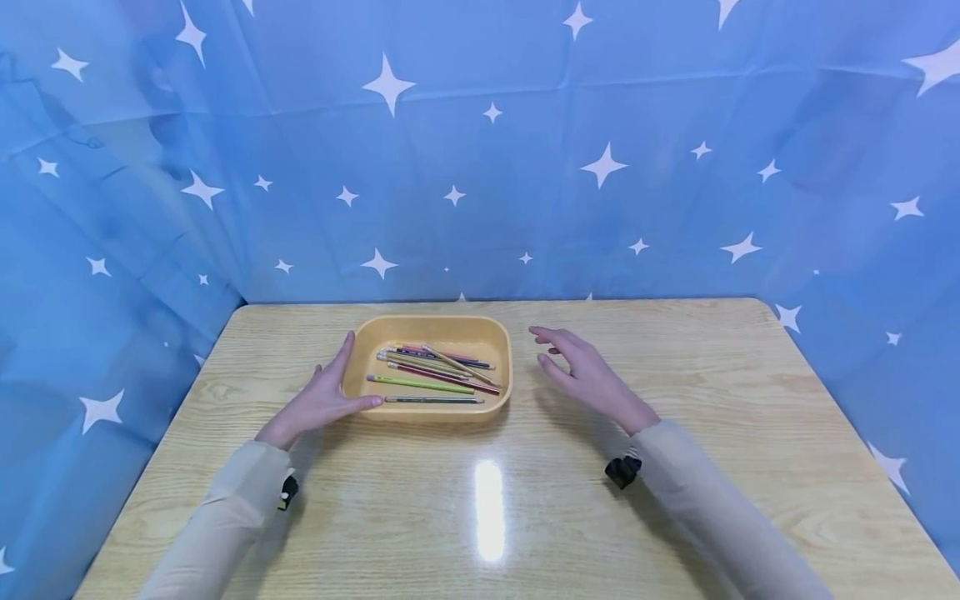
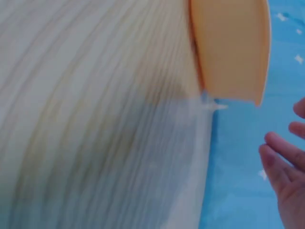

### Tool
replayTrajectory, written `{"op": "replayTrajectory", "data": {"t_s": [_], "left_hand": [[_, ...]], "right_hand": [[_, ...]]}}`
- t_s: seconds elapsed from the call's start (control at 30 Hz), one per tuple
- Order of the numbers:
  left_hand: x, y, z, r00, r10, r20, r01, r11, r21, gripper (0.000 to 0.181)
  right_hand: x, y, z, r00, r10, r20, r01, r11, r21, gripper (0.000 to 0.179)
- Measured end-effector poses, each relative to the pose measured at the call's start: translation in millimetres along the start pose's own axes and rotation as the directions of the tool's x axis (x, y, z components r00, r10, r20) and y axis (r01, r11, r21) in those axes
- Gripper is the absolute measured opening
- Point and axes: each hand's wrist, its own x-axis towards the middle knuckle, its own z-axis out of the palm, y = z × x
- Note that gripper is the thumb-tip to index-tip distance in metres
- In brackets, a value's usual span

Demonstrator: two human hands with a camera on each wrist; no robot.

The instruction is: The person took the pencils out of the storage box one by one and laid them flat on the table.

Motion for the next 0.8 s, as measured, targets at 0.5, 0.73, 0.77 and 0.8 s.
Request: {"op": "replayTrajectory", "data": {"t_s": [0.5,0.73,0.77,0.8], "left_hand": [[3.2,0.9,1.6,1.0,0.008,0.009,-0.007,0.996,-0.087,0.119],[6.4,-0.8,1.6,0.999,0.039,0.03,-0.037,0.996,-0.082,0.12],[6.7,-1.2,1.8,0.999,0.042,0.033,-0.039,0.996,-0.084,0.12],[6.7,-1.4,1.8,0.999,0.042,0.035,-0.039,0.995,-0.088,0.121]], "right_hand": [[33.1,-31.9,25.4,0.996,-0.082,0.033,0.078,0.992,0.101,0.037],[43.5,-42.3,35.4,0.994,-0.065,0.086,0.055,0.992,0.112,0.039],[44.7,-43.2,36.7,0.994,-0.064,0.091,0.054,0.993,0.107,0.039],[45.8,-44.0,37.9,0.994,-0.061,0.094,0.052,0.994,0.099,0.039]]}}
